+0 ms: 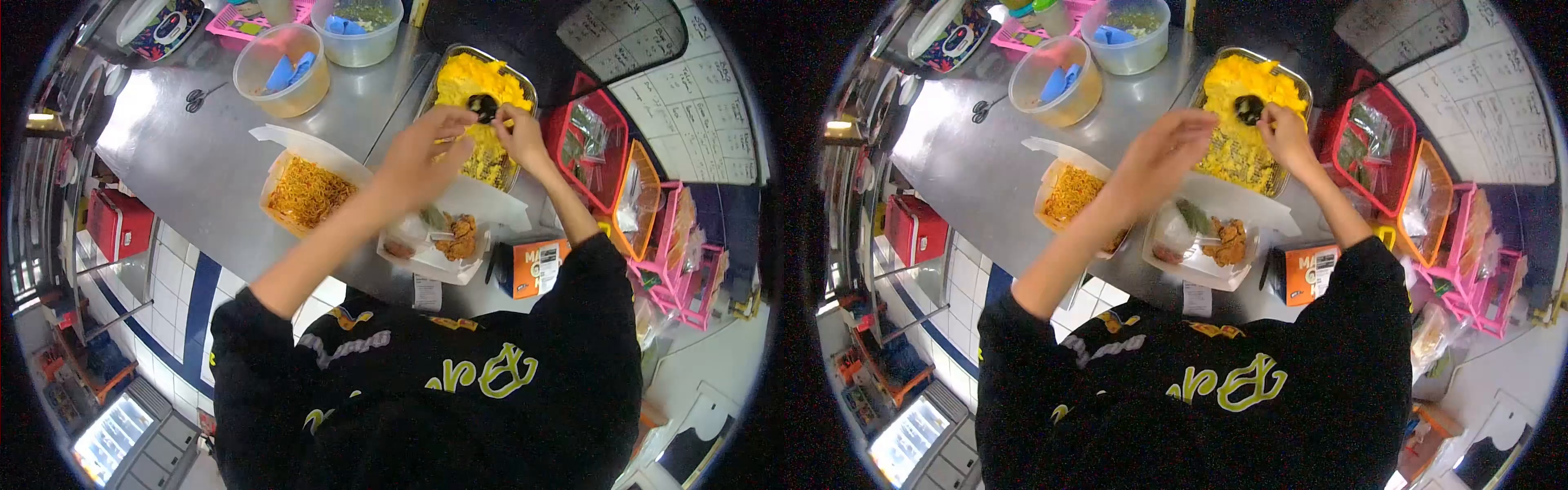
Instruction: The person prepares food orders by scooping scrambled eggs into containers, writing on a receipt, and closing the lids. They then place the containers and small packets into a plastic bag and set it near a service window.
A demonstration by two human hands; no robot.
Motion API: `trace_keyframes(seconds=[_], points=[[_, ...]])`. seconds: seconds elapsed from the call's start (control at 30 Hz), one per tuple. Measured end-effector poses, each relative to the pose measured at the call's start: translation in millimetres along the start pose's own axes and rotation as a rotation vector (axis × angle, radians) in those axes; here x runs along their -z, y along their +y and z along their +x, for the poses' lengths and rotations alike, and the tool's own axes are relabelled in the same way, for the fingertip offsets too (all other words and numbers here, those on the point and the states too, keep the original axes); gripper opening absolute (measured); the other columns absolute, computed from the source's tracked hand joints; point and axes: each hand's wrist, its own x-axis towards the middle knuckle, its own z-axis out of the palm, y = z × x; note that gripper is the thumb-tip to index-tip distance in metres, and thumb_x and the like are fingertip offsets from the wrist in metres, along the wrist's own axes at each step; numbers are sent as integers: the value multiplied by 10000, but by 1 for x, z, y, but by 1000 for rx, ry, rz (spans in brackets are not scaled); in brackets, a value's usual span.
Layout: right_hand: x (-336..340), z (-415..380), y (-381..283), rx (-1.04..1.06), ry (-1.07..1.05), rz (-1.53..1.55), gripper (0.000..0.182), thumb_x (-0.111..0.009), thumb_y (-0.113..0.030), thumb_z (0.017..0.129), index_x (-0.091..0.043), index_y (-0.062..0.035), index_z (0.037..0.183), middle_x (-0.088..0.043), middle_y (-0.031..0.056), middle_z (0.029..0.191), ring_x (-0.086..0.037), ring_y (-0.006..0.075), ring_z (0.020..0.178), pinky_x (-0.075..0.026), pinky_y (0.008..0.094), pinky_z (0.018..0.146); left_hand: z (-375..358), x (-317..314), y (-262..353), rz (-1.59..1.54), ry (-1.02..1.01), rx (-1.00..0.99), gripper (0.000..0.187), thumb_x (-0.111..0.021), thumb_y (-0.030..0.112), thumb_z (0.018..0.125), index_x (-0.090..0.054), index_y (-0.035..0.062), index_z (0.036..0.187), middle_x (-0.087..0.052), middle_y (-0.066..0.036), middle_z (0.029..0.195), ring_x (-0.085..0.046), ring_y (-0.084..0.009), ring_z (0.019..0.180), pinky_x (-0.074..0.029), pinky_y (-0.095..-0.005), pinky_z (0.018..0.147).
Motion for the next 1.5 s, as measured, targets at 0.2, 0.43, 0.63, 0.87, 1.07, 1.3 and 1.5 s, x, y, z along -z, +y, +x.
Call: trace_keyframes(seconds=[0.2,0.43,0.63,0.87,1.07,1.3,1.5], points=[[20,5,-4,272,9,-590,261,-558,10,724,-485,-54,966,-535,112,911,-618,258,737,-503,357,613,46,-31,-42,-1042,-67,809,481,-452,108,856,-289,21,1301,-424,-195,1276,-439,-371,1170,-333,-545,990],[-7,1,-9,325,-114,-567,133,-548,-29,723,-566,-21,855,-562,134,847,-627,289,719,-519,373,587,20,-49,-59,-1059,261,1097,422,-388,63,830,-317,-5,1240,-396,-210,1289,-408,-391,1191,-310,-565,1002],[-16,-2,16,381,-161,-343,174,-532,-38,743,-576,-44,911,-565,170,869,-595,361,755,-475,448,672,32,-50,-68,-1169,211,995,446,-376,32,792,-328,-29,1232,-399,-225,1300,-414,-396,1178,-310,-508,1015],[8,-13,-4,398,-370,-333,180,-581,-33,690,-591,-38,869,-578,159,855,-594,347,808,-469,437,680,23,-52,-144,-853,193,823,464,-378,77,771,-363,-22,1224,-430,-231,1273,-406,-392,1188,-315,-501,1001],[24,-55,-20,281,-490,-189,181,-620,-2,631,-586,-46,803,-593,124,800,-598,324,795,-475,397,652,23,-53,-149,-943,104,802,485,-383,111,754,-371,-7,1224,-424,-231,1276,-405,-395,1184,-300,-505,1007],[30,-66,-16,200,-561,173,207,-582,80,581,-565,-1,771,-608,127,776,-618,287,759,-465,361,620,28,-57,-105,-706,159,885,467,-388,140,775,-352,-14,1215,-415,-221,1281,-418,-354,1175,-304,-457,1005],[29,-67,-6,173,-609,347,229,-549,117,584,-585,21,789,-617,130,734,-626,235,733,-465,329,602,32,-52,-102,-489,148,852,418,-488,126,789,-389,-14,1171,-466,-165,1250,-450,-294,1126,-326,-404,988]])
